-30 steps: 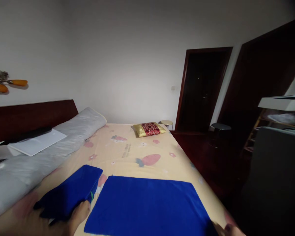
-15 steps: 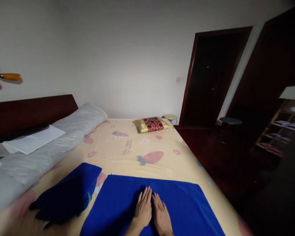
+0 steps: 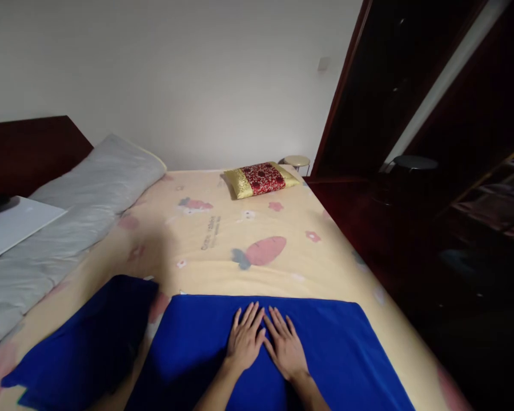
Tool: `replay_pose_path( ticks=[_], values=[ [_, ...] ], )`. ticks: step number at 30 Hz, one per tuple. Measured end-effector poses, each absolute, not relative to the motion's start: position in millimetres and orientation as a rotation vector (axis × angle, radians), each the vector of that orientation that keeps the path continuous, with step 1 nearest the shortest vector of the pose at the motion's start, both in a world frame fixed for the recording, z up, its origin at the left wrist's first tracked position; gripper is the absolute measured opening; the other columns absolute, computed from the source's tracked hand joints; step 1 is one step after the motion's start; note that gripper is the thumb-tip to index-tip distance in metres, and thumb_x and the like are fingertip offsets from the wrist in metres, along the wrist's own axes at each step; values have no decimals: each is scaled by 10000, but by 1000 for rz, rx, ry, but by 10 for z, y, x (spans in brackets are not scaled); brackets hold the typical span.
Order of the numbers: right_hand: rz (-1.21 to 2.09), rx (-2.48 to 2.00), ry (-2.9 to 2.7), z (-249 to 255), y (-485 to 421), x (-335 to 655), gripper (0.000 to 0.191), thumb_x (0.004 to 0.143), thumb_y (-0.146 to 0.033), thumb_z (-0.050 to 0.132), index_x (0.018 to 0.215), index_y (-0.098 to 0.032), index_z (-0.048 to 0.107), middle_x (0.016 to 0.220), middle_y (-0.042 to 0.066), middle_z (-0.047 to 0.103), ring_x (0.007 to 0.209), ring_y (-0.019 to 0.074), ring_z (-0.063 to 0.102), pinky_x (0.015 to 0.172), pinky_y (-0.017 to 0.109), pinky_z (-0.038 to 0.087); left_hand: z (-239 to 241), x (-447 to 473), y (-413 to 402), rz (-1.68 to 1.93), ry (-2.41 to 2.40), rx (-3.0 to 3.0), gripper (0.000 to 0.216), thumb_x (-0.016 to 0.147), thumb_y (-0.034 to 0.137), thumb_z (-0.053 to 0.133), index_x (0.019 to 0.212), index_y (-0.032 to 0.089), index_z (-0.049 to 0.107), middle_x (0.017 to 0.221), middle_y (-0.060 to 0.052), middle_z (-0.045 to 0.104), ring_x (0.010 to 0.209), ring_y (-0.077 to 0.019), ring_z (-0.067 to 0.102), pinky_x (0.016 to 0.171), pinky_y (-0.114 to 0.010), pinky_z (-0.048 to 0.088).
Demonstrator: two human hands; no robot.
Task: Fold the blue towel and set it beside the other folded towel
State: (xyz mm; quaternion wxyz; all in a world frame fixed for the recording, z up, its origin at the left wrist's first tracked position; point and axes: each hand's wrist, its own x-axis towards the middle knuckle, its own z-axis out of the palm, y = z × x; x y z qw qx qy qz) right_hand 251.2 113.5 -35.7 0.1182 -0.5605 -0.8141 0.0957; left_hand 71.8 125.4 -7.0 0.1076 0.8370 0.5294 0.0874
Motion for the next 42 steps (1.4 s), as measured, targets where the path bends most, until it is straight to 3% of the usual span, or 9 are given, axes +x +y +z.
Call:
replay_pose_path(
  ticks=[4,7,13,21,25,30,34,39,42],
  values=[
    [42,-2021,-2099,-450,1199,3256,613,930,-531,279,1450,-213,346,1522,102,390,1421,255,338,1147,516,295,-87,110,1397,196,1961,2317,523,977,408,231,1488,348,135,1594,-2,247,1458,-192,265,1162,-536,292],
    [-53,-2167,-1954,-492,1143,3919,695,910,-590,208,1468,-190,315,1532,127,387,1437,270,303,1142,529,288,-106,-531,1438,151,2333,2129,533,970,433,233,1479,278,238,1581,-54,297,1459,-219,262,1156,-541,272],
    [-62,-2278,-1846,-518,987,4377,716,898,-587,163,1491,-197,256,1568,115,334,1461,255,248,1162,521,246,-135,-1107,1338,174,2743,1858,575,972,430,162,1490,191,238,1568,-148,325,1465,-251,240,1135,-517,282],
    [-144,-2426,-1801,-492,1118,4201,690,897,-480,132,1461,-136,330,1553,145,352,1446,292,283,1168,556,187,-144,-1101,1443,-26,2732,1737,565,962,423,178,1487,223,239,1594,-86,278,1467,-211,231,1155,-499,233],
    [-168,-2316,-1822,-356,1123,3735,671,913,-440,154,1453,-80,328,1562,166,313,1451,302,266,1168,557,199,57,-825,1392,-42,2598,1879,555,959,381,208,1483,199,238,1609,-74,181,1484,-219,178,1186,-557,124],
    [217,-1918,-2129,-305,801,2505,578,946,-460,230,1463,-211,306,1563,72,280,1441,223,288,1155,494,300,-6,205,865,168,2008,2189,547,961,339,187,1492,234,108,1601,11,166,1482,-179,168,1211,-487,190],
    [480,-1758,-2227,-426,399,1961,527,946,-355,249,1455,-236,307,1551,45,281,1440,232,266,1161,510,299,-316,757,372,176,1828,2160,549,951,324,243,1477,317,87,1589,34,169,1475,-216,188,1208,-542,213],
    [416,-1807,-2201,-431,191,2343,585,938,-478,230,1454,-218,321,1552,49,304,1442,230,271,1169,502,279,-257,469,121,235,1793,2225,526,960,389,226,1473,405,110,1595,79,151,1472,-174,194,1207,-498,230],
    [236,-2080,-2005,-462,156,2922,631,912,-509,247,1449,-195,348,1559,77,322,1446,250,270,1164,516,260,-131,-15,64,145,2112,2077,536,959,409,192,1485,308,183,1600,10,180,1475,-192,182,1202,-504,206]
  ],
)
